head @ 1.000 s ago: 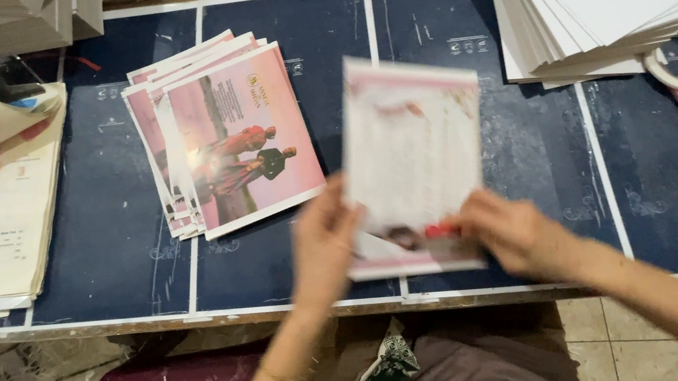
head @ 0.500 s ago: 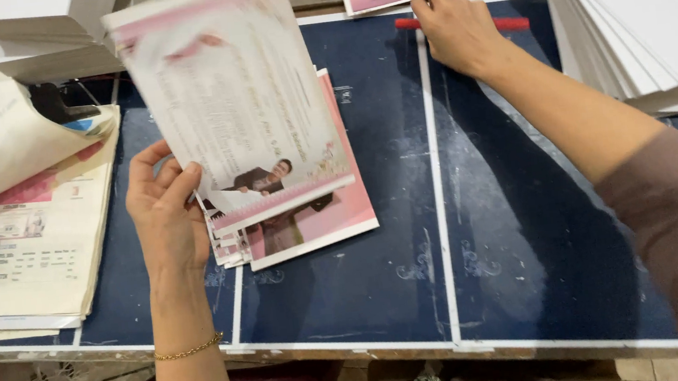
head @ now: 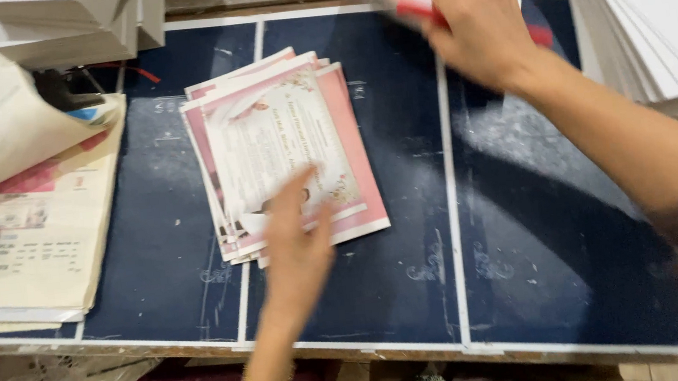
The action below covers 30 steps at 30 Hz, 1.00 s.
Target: The person places a printed sheet onto a larger white folded sheet, folds the white sheet over it, and smooths the edges with a red tool. They repeat this process for multiple sheets, stacking the finished booklets on the table.
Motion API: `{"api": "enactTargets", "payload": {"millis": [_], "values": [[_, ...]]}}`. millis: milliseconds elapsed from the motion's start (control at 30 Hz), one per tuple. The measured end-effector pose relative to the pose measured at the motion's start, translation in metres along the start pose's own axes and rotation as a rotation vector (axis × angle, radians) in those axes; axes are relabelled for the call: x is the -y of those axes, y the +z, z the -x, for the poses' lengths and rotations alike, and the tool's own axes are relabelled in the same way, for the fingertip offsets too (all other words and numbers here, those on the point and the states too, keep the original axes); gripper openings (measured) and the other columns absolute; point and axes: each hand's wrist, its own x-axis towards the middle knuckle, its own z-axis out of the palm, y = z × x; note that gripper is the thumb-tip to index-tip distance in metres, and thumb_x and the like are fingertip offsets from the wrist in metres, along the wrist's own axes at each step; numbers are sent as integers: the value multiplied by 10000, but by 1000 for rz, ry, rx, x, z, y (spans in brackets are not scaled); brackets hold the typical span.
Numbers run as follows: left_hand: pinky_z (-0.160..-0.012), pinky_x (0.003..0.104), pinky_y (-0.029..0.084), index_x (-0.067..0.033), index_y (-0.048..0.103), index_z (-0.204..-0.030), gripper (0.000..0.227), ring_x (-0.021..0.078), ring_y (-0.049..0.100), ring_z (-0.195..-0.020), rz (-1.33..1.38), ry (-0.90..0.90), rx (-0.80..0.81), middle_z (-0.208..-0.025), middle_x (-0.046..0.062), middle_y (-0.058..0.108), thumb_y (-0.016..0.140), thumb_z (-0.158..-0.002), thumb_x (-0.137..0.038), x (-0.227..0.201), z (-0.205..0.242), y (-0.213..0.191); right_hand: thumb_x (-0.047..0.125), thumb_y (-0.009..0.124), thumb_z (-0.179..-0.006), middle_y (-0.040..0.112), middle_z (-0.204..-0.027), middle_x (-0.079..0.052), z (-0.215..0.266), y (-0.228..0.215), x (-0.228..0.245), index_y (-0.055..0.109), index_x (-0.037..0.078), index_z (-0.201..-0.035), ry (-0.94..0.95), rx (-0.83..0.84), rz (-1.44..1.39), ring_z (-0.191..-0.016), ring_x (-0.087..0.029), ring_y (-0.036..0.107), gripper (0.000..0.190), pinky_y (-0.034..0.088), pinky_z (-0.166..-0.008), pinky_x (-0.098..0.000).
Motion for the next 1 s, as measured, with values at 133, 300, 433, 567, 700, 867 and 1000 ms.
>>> {"api": "enactTargets", "payload": {"millis": [133, 300, 433, 567, 700, 867, 1000], "values": [[-1055, 318, 445, -81, 513, -1375, 475, 198, 625, -1181, 367, -120, 196, -1291, 129, 650, 616, -921, -179, -56, 25, 38, 142, 665, -843, 671, -758, -108, 82, -100, 63, 733, 146, -1057, -24, 110, -398, -644, -266, 636, 225, 425, -589, -407], [-954, 471, 551, -56, 196, -1523, 813, 377, 615, -1135, 690, -239, 248, -1297, 256, 490, 686, -892, -203, -95, 60, 60, 107, 865, -736, 508, -474, -7, 164, -149, 114, 710, 0, -633, 802, 776, -1378, -400, -87, 391, 215, 305, -345, -208], [-891, 446, 590, -57, 212, -1500, 724, 365, 622, -1124, 679, -258, 357, -1291, 255, 477, 626, -924, -199, -113, 74, 65, 27, 859, -741, 458, -457, -41, 195, -153, 121, 686, -45, -676, 996, 695, -1640, -355, -72, 320, 199, 247, -315, -180], [-757, 371, 603, -50, 287, -1461, 717, 242, 623, -915, 685, -341, 342, -1060, 176, 567, 638, -835, -73, -104, 84, 78, 41, 839, -742, 545, -532, -121, 225, -150, 117, 647, -32, -700, 1144, 536, -1743, -361, -90, 376, 210, 280, -309, -210], [-631, 299, 595, -60, 328, -1436, 737, 201, 658, -714, 447, -308, 259, -838, 116, 621, 577, -748, 30, -66, 68, 81, 131, 814, -782, 500, -520, -73, 234, -199, 82, 662, -2, -728, 1146, 283, -1447, -374, -92, 390, 209, 283, -317, -226], [-564, 351, 566, -78, 429, -1411, 707, 216, 656, -637, 113, -379, 300, -790, 129, 671, 552, -721, 11, -52, 44, 62, 130, 764, -858, 482, -555, -113, 326, -175, -45, 692, -51, -750, 977, 419, -739, -505, -191, 399, 223, 259, -486, -289], [-601, 427, 553, -24, 428, -1434, 725, 239, 630, -630, -63, -329, 362, -735, 123, 618, 540, -720, 37, -77, 34, 69, 338, 700, -1050, 744, -829, -193, 292, -213, -64, 756, 11, -1116, 792, 668, 100, -665, -315, 766, 338, 556, -529, -341]]}}
